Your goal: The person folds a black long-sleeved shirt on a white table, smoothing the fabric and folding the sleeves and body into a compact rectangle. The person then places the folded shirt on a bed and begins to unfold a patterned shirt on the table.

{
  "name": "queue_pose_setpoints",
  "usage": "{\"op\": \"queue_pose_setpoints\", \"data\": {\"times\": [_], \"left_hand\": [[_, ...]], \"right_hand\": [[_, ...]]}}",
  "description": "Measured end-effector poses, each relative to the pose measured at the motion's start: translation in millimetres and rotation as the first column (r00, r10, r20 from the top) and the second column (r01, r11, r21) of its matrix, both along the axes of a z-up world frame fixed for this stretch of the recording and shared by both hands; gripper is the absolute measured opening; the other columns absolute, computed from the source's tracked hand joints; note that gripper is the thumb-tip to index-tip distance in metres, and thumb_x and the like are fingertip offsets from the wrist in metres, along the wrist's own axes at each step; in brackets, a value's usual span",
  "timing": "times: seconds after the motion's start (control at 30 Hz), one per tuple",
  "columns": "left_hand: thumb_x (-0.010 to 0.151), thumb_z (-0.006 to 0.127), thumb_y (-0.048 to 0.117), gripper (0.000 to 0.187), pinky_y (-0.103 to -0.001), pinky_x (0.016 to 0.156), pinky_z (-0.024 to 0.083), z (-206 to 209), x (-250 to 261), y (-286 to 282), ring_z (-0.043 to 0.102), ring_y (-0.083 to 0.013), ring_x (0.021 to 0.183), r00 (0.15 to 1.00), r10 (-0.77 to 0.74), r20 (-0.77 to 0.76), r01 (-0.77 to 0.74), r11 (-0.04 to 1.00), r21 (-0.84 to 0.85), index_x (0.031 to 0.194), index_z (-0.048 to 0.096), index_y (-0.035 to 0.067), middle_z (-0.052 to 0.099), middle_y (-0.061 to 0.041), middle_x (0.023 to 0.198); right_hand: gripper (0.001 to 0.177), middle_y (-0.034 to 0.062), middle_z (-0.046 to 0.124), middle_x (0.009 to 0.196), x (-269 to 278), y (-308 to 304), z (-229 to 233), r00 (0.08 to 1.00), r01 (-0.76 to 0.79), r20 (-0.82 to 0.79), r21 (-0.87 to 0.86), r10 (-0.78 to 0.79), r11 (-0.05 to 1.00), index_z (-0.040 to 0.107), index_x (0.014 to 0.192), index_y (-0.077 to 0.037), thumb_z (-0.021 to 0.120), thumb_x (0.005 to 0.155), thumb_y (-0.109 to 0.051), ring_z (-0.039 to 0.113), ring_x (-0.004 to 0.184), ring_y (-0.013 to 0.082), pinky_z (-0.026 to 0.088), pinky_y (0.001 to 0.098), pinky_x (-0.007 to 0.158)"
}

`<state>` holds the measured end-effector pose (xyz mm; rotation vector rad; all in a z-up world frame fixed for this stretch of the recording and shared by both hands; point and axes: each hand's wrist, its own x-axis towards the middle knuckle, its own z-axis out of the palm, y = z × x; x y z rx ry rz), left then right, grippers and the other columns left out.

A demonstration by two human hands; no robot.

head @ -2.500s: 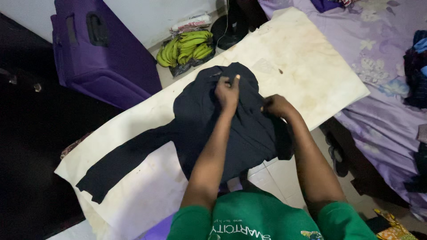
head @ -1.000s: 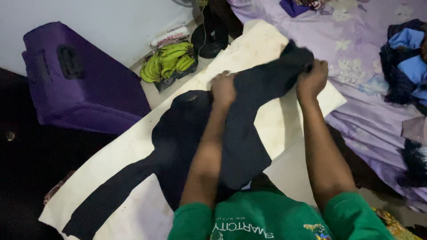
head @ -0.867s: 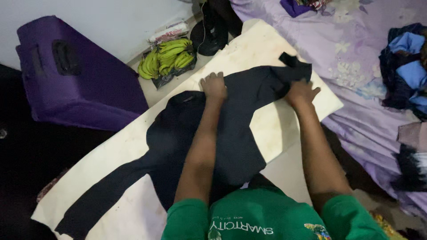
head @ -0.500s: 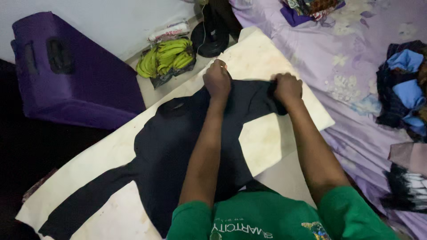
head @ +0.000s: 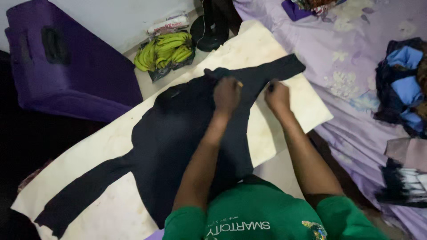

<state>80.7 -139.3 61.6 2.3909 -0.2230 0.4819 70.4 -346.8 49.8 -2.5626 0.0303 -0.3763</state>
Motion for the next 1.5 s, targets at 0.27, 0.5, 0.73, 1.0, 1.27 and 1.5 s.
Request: {"op": "queue_pose_setpoints", "data": {"times": [0.27, 0.5, 0.73, 1.0, 1.27, 1.5], "left_hand": [[0.099, 0.069, 0.029, 0.023, -0.047, 0.081, 0.055, -69.5, -56.9, 0.0, 0.073, -0.0398, 0.095, 0.885, -0.193, -0.424, 0.095, 0.966, -0.242, 0.099, 0.073, 0.007, 0.076, -0.02, 0.097], [0.101, 0.059, 0.021, 0.023, -0.043, 0.085, 0.057, -84.6, -49.2, 22.9, 0.075, -0.0348, 0.099, 0.925, -0.277, -0.26, 0.094, 0.83, -0.55, 0.113, 0.071, 0.004, 0.076, -0.017, 0.105], [0.096, 0.061, 0.024, 0.043, -0.058, 0.111, 0.035, -48.3, -106.3, 50.4, 0.048, -0.0462, 0.135, 0.996, -0.084, 0.025, 0.079, 0.985, 0.151, 0.135, 0.062, 0.003, 0.053, -0.029, 0.146], [0.104, 0.061, 0.034, 0.033, -0.051, 0.094, 0.049, -10.3, -166.4, 32.6, 0.064, -0.038, 0.107, 0.949, -0.074, -0.308, 0.108, 0.989, 0.096, 0.112, 0.069, 0.003, 0.067, -0.022, 0.115], [0.09, 0.079, 0.025, 0.026, -0.037, 0.066, 0.056, -61.4, -156.8, -16.1, 0.073, -0.0227, 0.071, 0.918, -0.283, -0.278, 0.091, 0.832, -0.547, 0.087, 0.074, 0.0, 0.074, -0.015, 0.08], [0.098, 0.07, 0.021, 0.022, -0.035, 0.065, 0.053, -76.4, -135.9, -17.7, 0.064, -0.0177, 0.069, 0.908, -0.305, -0.287, 0.012, 0.705, -0.709, 0.099, 0.071, 0.0, 0.072, -0.013, 0.081]], "right_hand": [[0.038, 0.012, 0.073, 0.073, -80.6, 56.9, -31.1, 0.87, 0.302, -0.493, 0.478, -0.033, 0.825, 0.064, 0.107, -0.001, 0.084, 0.076, -0.011, 0.069, 0.058, 0.0187, 0.056, 0.0351, 0.053], [0.039, 0.0052, 0.059, 0.089, -110.2, 53.3, -26.9, 0.746, 0.384, -0.593, 0.755, 0.304, 0.531, 0.063, 0.103, 0.006, 0.086, 0.088, -0.022, 0.053, 0.07, 0.0168, 0.041, 0.032, 0.061], [0.031, 0.0068, 0.068, 0.094, -127.3, 30.4, 12.1, 0.796, 0.449, -0.541, 0.828, 0.27, 0.335, 0.065, 0.103, -0.01, 0.084, 0.078, -0.01, 0.064, 0.077, 0.0175, 0.051, 0.0333, 0.069], [0.035, 0.0059, 0.064, 0.084, -112.6, 12.3, -30.3, 0.873, 0.401, -0.486, 0.686, -0.028, 0.607, 0.066, 0.092, -0.002, 0.094, 0.074, -0.012, 0.059, 0.075, 0.0177, 0.049, 0.0346, 0.065], [0.032, 0.0019, 0.07, 0.094, -115.2, 9.0, -14.3, 0.807, 0.412, -0.511, 0.846, 0.295, 0.339, 0.068, 0.113, -0.003, 0.082, 0.084, -0.01, 0.065, 0.081, 0.0136, 0.05, 0.0275, 0.071], [0.05, 0.0039, 0.072, 0.095, -128.8, 4.8, 1.6, 0.611, 0.397, -0.629, 0.768, 0.48, 0.502, 0.063, 0.123, -0.005, 0.082, 0.078, -0.008, 0.068, 0.085, 0.0167, 0.053, 0.0318, 0.073]]}}
